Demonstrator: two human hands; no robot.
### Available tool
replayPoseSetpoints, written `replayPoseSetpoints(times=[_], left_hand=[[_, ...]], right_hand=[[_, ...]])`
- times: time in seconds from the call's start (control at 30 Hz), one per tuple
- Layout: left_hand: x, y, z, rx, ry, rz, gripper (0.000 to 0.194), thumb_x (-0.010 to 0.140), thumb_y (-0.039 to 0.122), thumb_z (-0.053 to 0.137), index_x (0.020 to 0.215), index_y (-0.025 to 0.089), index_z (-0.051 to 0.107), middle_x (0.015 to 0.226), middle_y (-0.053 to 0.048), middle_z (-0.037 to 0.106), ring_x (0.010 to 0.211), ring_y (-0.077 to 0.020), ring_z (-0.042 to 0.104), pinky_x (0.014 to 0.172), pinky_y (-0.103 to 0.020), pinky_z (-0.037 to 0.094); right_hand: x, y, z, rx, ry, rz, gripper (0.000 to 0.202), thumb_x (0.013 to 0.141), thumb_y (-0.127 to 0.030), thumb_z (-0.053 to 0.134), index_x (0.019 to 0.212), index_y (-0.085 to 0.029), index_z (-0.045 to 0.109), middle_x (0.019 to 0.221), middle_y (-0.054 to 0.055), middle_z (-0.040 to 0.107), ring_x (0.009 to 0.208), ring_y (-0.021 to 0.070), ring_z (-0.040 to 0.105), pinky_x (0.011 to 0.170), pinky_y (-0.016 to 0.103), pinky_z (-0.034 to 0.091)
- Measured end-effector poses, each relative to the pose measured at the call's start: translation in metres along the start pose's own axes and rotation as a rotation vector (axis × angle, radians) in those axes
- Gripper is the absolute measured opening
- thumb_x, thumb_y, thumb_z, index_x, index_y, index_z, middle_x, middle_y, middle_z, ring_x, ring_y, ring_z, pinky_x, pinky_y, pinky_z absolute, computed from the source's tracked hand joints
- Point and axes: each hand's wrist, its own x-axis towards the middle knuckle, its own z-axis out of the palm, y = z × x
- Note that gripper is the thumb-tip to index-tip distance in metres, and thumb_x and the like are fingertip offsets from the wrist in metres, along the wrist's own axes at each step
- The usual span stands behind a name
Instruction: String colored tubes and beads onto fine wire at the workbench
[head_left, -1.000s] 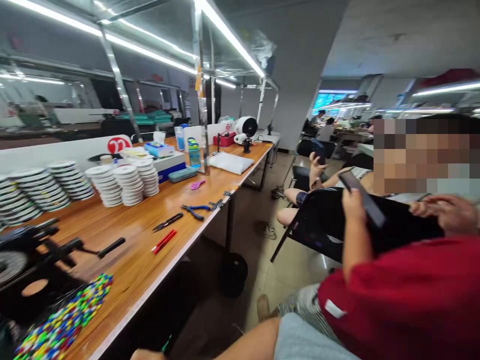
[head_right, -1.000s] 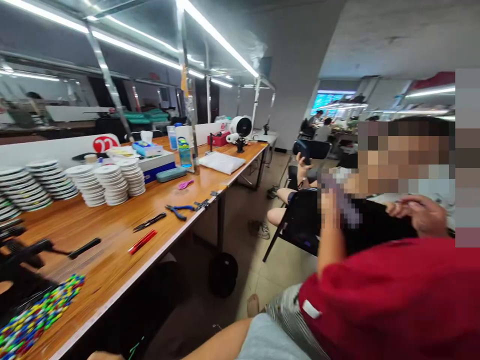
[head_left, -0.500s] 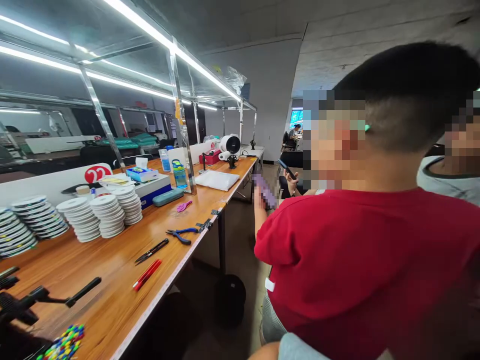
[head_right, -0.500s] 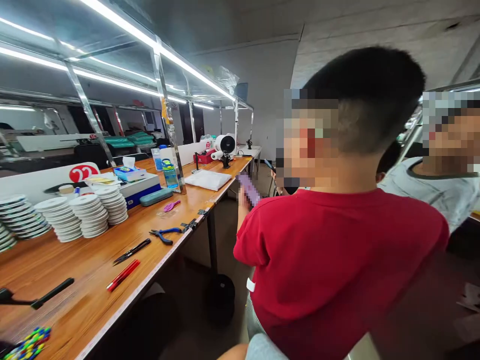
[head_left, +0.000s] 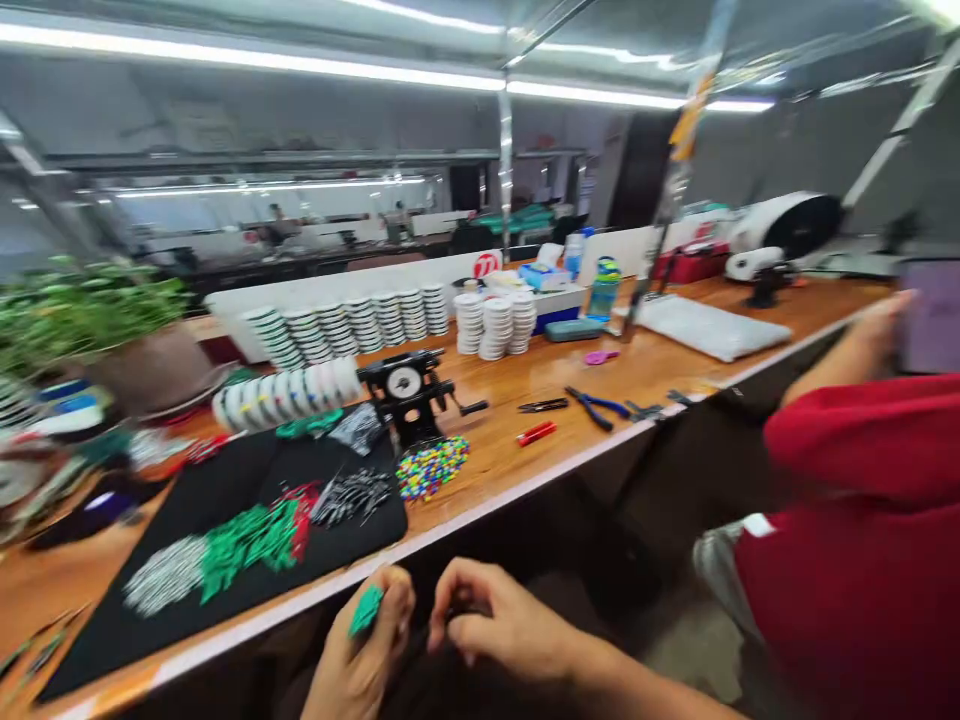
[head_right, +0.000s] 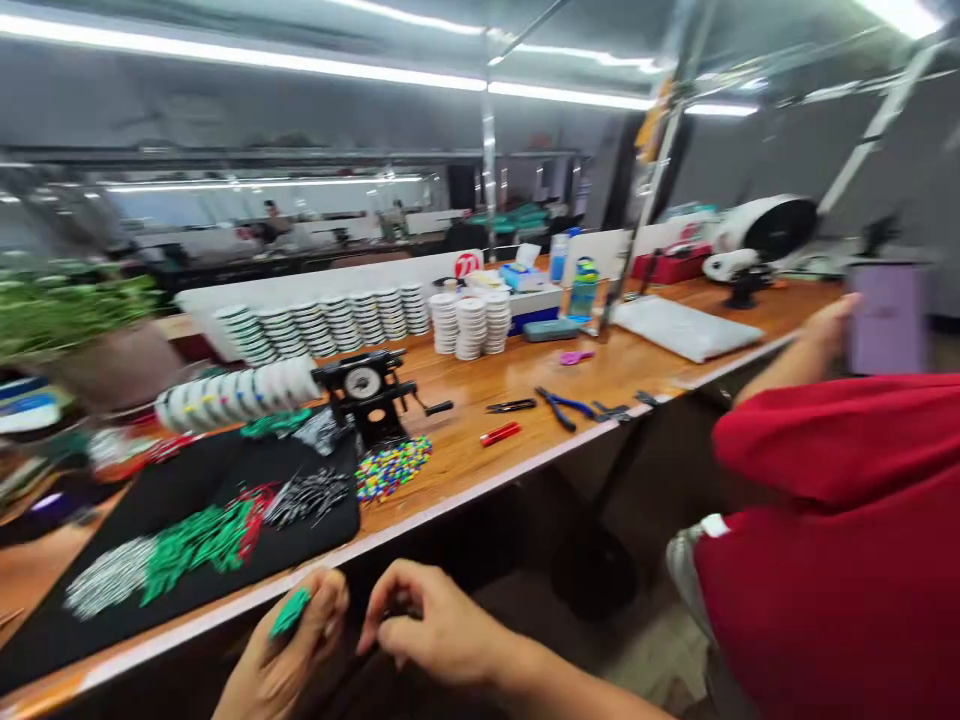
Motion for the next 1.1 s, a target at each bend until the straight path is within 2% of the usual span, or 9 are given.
replayPoseSetpoints(times=[0.17, 0.33, 0.4, 0.53, 0.67, 0.77, 0.9, 1.0, 1.1], left_hand=[[0.002, 0.003, 0.013, -0.031, -0.075, 0.039, 0.056, 0.080, 0.072, 0.067, 0.069, 0.019, 0.051, 0.063, 0.005, 0.041, 0.055, -0.0100, 0.035, 0.050, -0.022, 0.033], [-0.006, 0.009, 0.016, -0.002, -0.083, 0.078, 0.055, 0.087, 0.071, 0.058, 0.069, 0.019, 0.048, 0.061, 0.006, 0.038, 0.055, -0.0098, 0.031, 0.051, -0.022, 0.031], [-0.008, 0.011, 0.012, 0.011, -0.068, 0.073, 0.050, 0.084, 0.066, 0.067, 0.077, 0.018, 0.055, 0.065, 0.005, 0.045, 0.058, -0.0098, 0.037, 0.054, -0.021, 0.035], [-0.003, 0.022, -0.019, -0.046, -0.026, 0.082, 0.053, 0.075, 0.058, 0.081, 0.107, 0.018, 0.065, 0.081, 0.000, 0.063, 0.070, -0.0129, 0.056, 0.065, -0.022, 0.048], [0.014, 0.050, -0.071, 0.007, 0.190, 0.117, 0.049, 0.079, 0.059, 0.077, 0.102, 0.017, 0.069, 0.076, -0.001, 0.071, 0.069, -0.0139, 0.065, 0.070, -0.023, 0.053], [0.026, 0.065, -0.084, 0.054, 0.247, 0.111, 0.056, 0.064, 0.058, 0.088, 0.095, 0.015, 0.070, 0.076, -0.002, 0.073, 0.072, -0.0166, 0.069, 0.067, -0.024, 0.056], [0.024, 0.055, -0.048, -0.006, 0.027, 0.020, 0.057, 0.062, 0.058, 0.089, 0.092, 0.017, 0.065, 0.072, 0.000, 0.071, 0.067, -0.0182, 0.071, 0.061, -0.026, 0.056], [0.010, 0.033, -0.008, -0.052, -0.183, -0.048, 0.049, 0.076, 0.062, 0.078, 0.083, 0.017, 0.060, 0.070, -0.002, 0.070, 0.070, -0.0166, 0.068, 0.066, -0.025, 0.055], [-0.005, 0.013, 0.015, -0.043, -0.231, -0.073, 0.046, 0.086, 0.062, 0.067, 0.080, 0.017, 0.060, 0.074, -0.003, 0.068, 0.072, -0.0158, 0.065, 0.070, -0.026, 0.054]], right_hand=[[-0.006, -0.006, -0.003, -0.032, -0.002, 0.124, 0.023, 0.087, -0.038, 0.069, 0.086, -0.016, 0.063, 0.057, -0.001, 0.065, 0.053, 0.0128, 0.055, 0.060, 0.024, 0.041], [-0.017, -0.007, -0.005, -0.147, -0.040, 0.151, 0.033, 0.087, -0.047, 0.072, 0.078, -0.016, 0.067, 0.065, 0.002, 0.066, 0.065, 0.0174, 0.058, 0.067, 0.028, 0.041], [-0.020, -0.002, -0.009, -0.098, -0.009, 0.153, 0.039, 0.085, -0.054, 0.075, 0.076, -0.017, 0.064, 0.065, 0.000, 0.060, 0.062, 0.0152, 0.051, 0.061, 0.026, 0.037], [-0.020, 0.017, -0.017, 0.208, 0.204, 0.134, 0.050, 0.076, -0.063, 0.082, 0.075, -0.018, 0.061, 0.058, -0.008, 0.039, 0.052, 0.0094, 0.028, 0.051, 0.024, 0.023], [-0.015, 0.026, -0.025, 0.415, 0.289, 0.182, 0.047, 0.072, -0.057, 0.089, 0.080, -0.018, 0.064, 0.054, -0.013, 0.021, 0.051, 0.0082, 0.010, 0.049, 0.024, 0.016], [-0.014, 0.021, -0.027, 0.405, 0.262, 0.199, 0.045, 0.076, -0.056, 0.087, 0.082, -0.017, 0.066, 0.055, -0.013, 0.022, 0.052, 0.0085, 0.009, 0.050, 0.024, 0.017], [-0.013, 0.011, -0.022, 0.201, 0.277, 0.099, 0.047, 0.079, -0.061, 0.081, 0.078, -0.018, 0.063, 0.060, -0.007, 0.039, 0.056, 0.0108, 0.026, 0.054, 0.025, 0.025], [-0.012, 0.005, -0.017, 0.076, 0.282, 0.047, 0.045, 0.084, -0.060, 0.076, 0.078, -0.018, 0.063, 0.067, -0.004, 0.043, 0.062, 0.0128, 0.031, 0.057, 0.025, 0.027], [-0.013, -0.001, -0.013, -0.029, 0.266, 0.038, 0.042, 0.086, -0.059, 0.073, 0.079, -0.018, 0.064, 0.071, -0.002, 0.047, 0.066, 0.0144, 0.035, 0.059, 0.026, 0.030]])
